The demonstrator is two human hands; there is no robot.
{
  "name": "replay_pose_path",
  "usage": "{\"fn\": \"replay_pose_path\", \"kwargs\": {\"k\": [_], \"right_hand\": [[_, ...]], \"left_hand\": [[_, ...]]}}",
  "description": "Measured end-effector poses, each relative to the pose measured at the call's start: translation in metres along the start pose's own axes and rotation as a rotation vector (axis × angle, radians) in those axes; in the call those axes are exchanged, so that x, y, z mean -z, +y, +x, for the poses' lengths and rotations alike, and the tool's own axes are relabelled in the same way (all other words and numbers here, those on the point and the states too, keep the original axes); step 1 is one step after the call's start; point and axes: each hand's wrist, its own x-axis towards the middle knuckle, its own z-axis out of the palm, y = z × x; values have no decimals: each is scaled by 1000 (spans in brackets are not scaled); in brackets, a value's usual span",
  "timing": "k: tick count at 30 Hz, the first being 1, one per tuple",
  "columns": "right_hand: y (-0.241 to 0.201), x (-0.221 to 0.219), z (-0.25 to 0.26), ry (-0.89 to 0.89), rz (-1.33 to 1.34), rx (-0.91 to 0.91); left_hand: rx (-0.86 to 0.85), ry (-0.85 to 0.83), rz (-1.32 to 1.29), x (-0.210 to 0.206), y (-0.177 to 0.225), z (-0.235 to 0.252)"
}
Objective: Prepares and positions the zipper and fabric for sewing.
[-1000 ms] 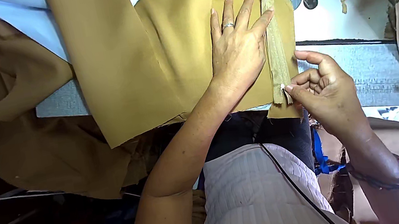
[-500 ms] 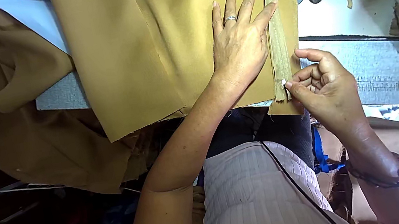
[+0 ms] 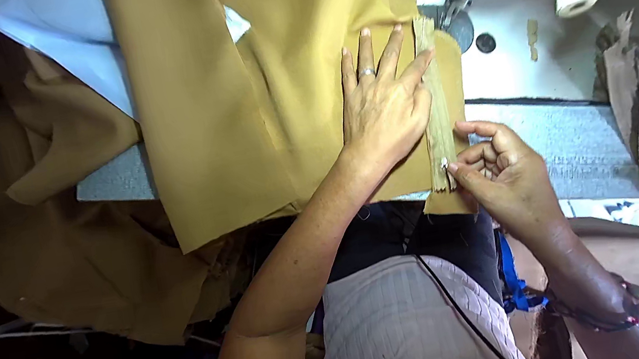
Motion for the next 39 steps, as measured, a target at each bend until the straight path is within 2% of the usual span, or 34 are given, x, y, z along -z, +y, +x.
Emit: {"fn": "replay_pose_path", "kwargs": {"k": [2,4,7,10,13,19,24,28,39], "right_hand": [[3,-1,2,-8,36,-26],[3,0,2,-37,6,-36],[2,0,-3,-46,-152,64],[8,-6,-14,42,-307,218],[11,-13,-24,113,-388,285],[13,-23,-34,186,-594,436],[18,-5,8,175,-458,422],[27,0,46,127,-566,454],[17,0,64,108,-655,453]], "left_hand": [[-6,2,-5,-2,-3,0],[8,-71,4,3,-2,-1],[24,-183,23,20,6,-5],[-118,-135,131,21,2,-2],[-302,-84,237,14,-9,10],[-344,-119,170,13,-20,18],[-321,-146,102,11,-19,14],[-327,-164,85,13,-18,13],[-344,-197,51,13,-21,13]]}}
